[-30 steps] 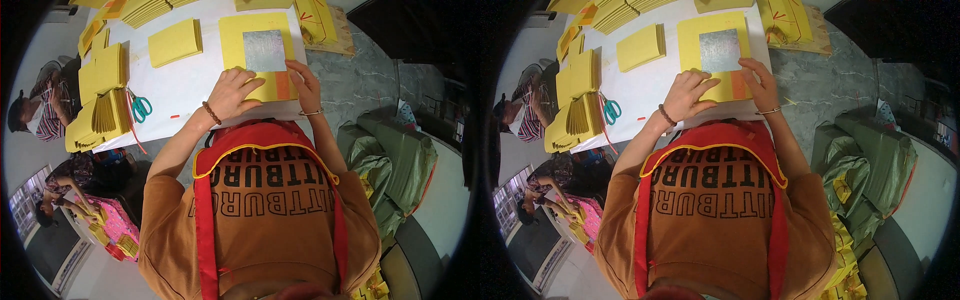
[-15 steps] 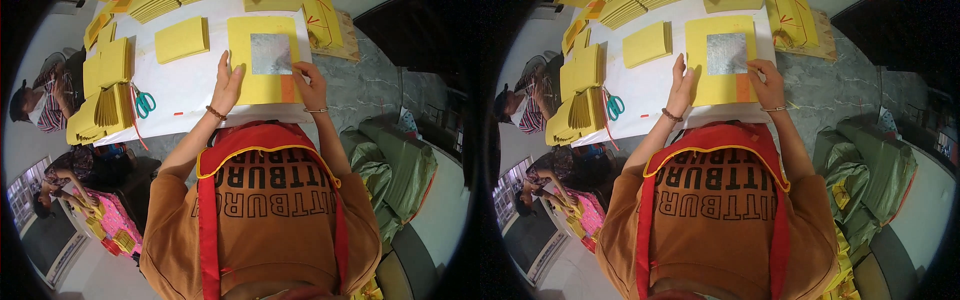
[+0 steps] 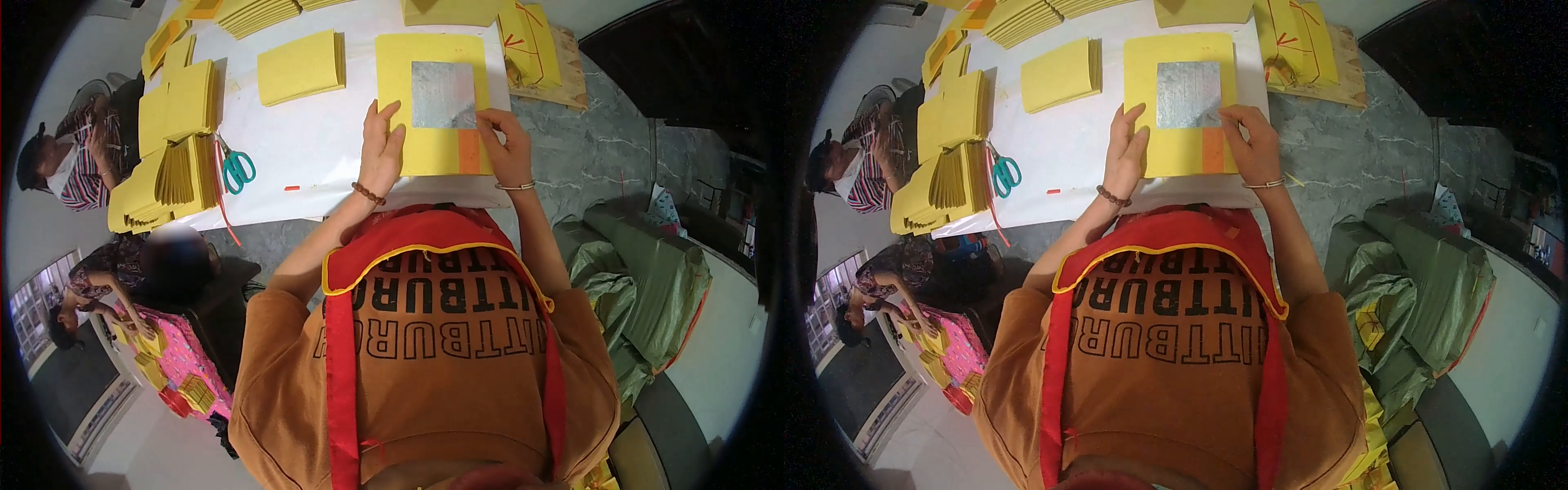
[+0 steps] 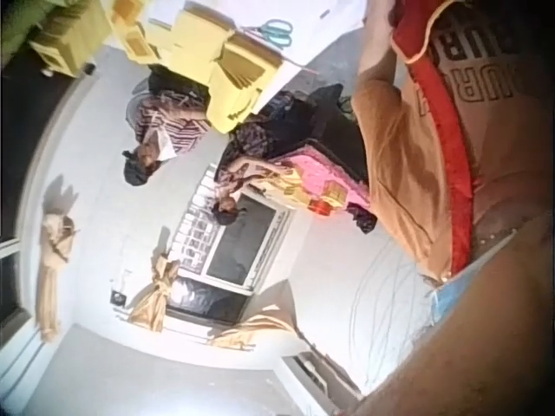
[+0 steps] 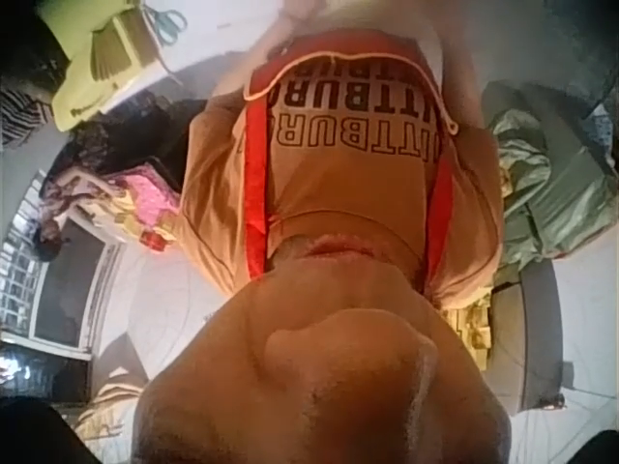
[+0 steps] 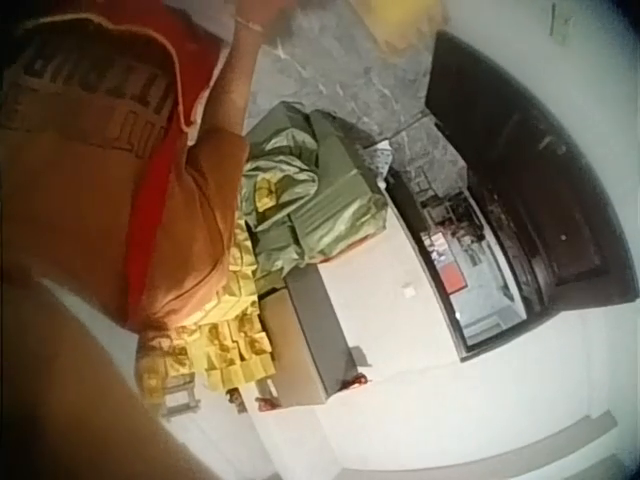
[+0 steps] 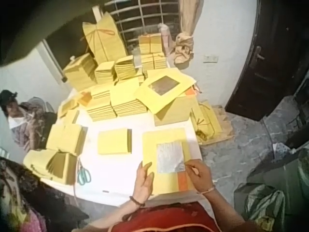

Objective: Folding individual sheets of yellow paper and stacking them into organized bundles.

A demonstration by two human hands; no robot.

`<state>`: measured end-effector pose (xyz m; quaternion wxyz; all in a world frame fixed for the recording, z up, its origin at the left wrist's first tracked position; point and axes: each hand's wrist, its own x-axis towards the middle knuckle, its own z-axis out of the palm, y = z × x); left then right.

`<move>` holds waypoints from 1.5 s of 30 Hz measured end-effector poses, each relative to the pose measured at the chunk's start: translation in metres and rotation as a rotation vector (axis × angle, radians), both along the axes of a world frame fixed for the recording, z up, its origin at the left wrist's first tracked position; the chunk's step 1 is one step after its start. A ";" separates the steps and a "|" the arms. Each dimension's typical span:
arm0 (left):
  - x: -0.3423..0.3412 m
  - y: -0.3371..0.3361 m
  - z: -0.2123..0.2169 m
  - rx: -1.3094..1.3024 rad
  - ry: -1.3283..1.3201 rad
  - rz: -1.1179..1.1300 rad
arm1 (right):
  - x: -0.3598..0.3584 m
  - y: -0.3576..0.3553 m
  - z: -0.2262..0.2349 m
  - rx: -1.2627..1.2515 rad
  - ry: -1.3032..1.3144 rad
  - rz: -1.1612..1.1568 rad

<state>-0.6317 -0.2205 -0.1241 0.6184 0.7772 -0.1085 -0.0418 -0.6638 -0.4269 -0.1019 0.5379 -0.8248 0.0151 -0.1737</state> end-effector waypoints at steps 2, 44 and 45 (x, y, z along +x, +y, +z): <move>-0.002 0.002 -0.003 -0.025 -0.006 -0.004 | -0.001 0.000 0.002 -0.037 -0.015 0.003; -0.002 0.010 -0.024 -0.464 0.297 0.106 | 0.004 -0.001 -0.033 1.017 0.389 0.202; 0.001 0.014 -0.033 -0.472 0.295 0.122 | 0.005 -0.003 -0.033 1.051 0.403 0.153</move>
